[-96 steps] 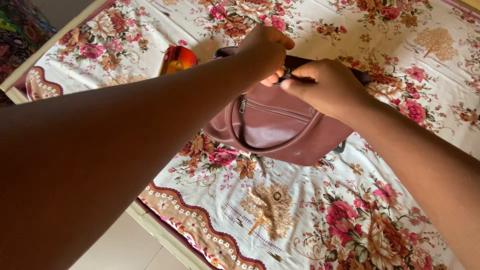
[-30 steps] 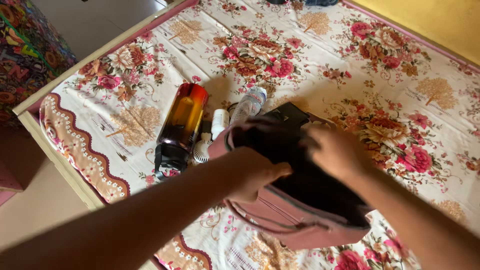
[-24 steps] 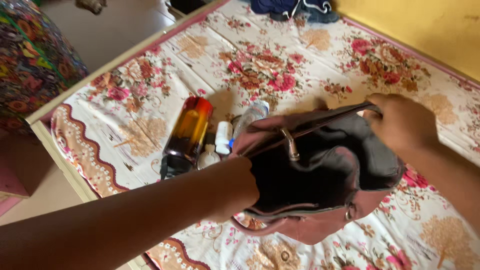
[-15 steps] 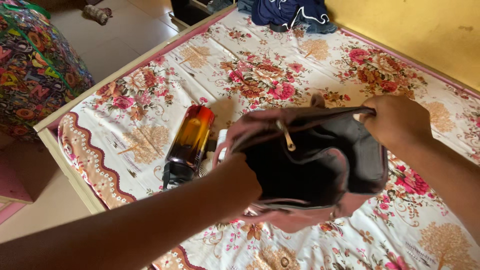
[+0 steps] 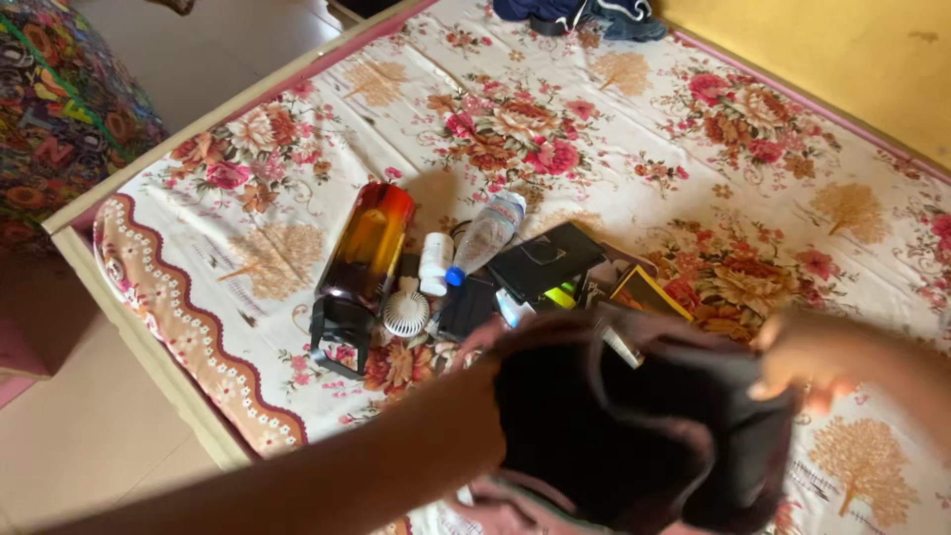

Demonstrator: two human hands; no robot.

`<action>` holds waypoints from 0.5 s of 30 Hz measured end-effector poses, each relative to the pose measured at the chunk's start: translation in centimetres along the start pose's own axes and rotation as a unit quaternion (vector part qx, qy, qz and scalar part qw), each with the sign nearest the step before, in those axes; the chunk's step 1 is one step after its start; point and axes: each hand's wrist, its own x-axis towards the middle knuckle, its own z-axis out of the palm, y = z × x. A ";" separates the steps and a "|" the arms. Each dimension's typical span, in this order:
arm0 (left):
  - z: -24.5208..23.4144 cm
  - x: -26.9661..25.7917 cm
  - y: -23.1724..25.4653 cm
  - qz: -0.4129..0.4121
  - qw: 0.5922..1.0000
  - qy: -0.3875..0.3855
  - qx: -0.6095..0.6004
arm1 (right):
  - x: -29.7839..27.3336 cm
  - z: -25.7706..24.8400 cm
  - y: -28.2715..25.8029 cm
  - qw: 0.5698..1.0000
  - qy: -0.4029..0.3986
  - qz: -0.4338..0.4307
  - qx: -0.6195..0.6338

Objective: The person stands at a bed with a handbag and assorted personal items laid out. They open the bag, place a water bottle, books, a wallet, cosmetic containers and other small items inside, attach a key ring, and arrange the contents within the bag's compartments.

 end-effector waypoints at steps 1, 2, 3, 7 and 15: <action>0.5 -0.3 0.6 0.007 1.000 -0.014 -0.001 | -0.7 3.1 -0.3 0.999 0.019 -0.019 -0.019; 1.0 -0.4 1.0 0.016 1.000 -0.027 0.001 | -1.4 5.7 -0.5 0.998 0.041 -0.038 -0.036; 1.5 -0.3 1.1 0.026 0.999 -0.038 0.009 | -1.9 8.3 -1.4 0.979 0.085 -0.099 -0.156; 3.0 -0.6 2.6 0.045 0.995 -0.087 0.015 | -4.0 10.9 -3.7 0.953 0.130 -0.119 -0.246; 0.6 -2.2 2.2 0.007 0.982 -0.183 0.042 | -8.4 3.9 -9.3 0.960 0.149 -0.238 0.002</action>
